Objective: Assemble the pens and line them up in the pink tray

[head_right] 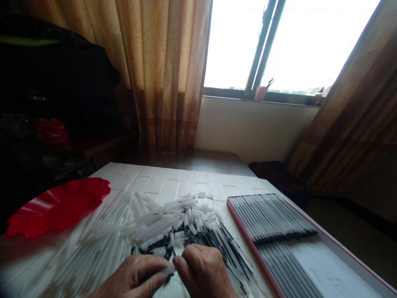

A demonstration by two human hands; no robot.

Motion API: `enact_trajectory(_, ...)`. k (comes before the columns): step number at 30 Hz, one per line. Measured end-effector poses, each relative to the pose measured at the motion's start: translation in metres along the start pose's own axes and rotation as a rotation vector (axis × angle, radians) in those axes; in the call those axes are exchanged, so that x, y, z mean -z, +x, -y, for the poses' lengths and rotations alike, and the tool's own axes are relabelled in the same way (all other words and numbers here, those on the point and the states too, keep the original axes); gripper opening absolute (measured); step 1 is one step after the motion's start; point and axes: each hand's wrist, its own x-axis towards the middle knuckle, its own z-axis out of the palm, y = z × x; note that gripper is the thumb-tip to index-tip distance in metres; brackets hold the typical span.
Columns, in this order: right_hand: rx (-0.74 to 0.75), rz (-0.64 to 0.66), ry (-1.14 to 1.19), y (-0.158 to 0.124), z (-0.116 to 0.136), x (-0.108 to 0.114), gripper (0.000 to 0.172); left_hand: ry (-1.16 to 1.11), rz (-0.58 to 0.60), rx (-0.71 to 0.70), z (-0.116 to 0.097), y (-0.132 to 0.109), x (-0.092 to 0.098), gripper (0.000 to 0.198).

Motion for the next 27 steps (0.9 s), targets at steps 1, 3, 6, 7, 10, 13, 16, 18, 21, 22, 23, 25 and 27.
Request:
enact_trajectory(1, 0.007, -0.012, -0.018, 0.000, 0.000, -0.001, 0.053, 0.008, 0.000, 0.004, 0.001, 0.000, -0.001, 0.037)
enact_trajectory(3, 0.011, -0.030, -0.035, 0.000, 0.000, -0.002, 0.057, 0.018, 0.010, 0.008, 0.002, 0.001, -0.001, 0.039)
enact_trajectory(6, -0.016, -0.013, 0.020, 0.000, 0.001, 0.001, 0.056, -0.007, 0.016, 0.009, 0.001, 0.001, 0.000, 0.040)
enact_trajectory(7, -0.026, -0.001, 0.068, 0.001, 0.001, 0.003, 0.051, -0.017, 0.012, 0.012, 0.000, 0.001, 0.001, 0.039)
enact_trajectory(10, -0.033, 0.008, 0.233, 0.003, 0.003, 0.011, 0.021, -0.042, -0.033, 0.024, -0.001, 0.001, 0.004, 0.041)
enact_trajectory(13, -0.007, 0.002, 0.340, 0.004, 0.004, 0.016, 0.025, -0.101, -0.062, 0.039, -0.001, 0.001, 0.007, 0.046)
enact_trajectory(16, 0.009, 0.001, 0.382, 0.004, 0.003, 0.017, 0.017, -0.105, -0.051, 0.037, -0.002, 0.001, 0.008, 0.048)
enact_trajectory(18, -0.010, 0.015, 0.379, 0.003, 0.001, 0.016, 0.015, -0.088, -0.037, 0.032, -0.004, 0.002, 0.008, 0.051)
enact_trajectory(21, -0.045, 0.061, 0.346, 0.001, -0.001, 0.014, 0.014, -0.097, -0.020, 0.041, -0.005, 0.002, 0.007, 0.055)
enact_trajectory(22, -0.051, 0.069, 0.332, 0.000, -0.001, 0.013, 0.013, -0.098, -0.014, 0.045, -0.005, 0.002, 0.006, 0.056)
enact_trajectory(23, -0.055, 0.075, 0.315, -0.001, -0.001, 0.013, 0.013, -0.097, -0.008, 0.051, -0.005, 0.002, 0.006, 0.056)
enact_trajectory(25, -0.057, 0.078, 0.275, -0.002, -0.001, 0.012, 0.014, -0.085, 0.005, 0.063, -0.004, 0.002, 0.005, 0.054)
enact_trajectory(27, -0.064, 0.085, 0.227, -0.002, 0.000, 0.011, 0.018, -0.063, 0.013, 0.060, -0.003, 0.002, 0.004, 0.051)
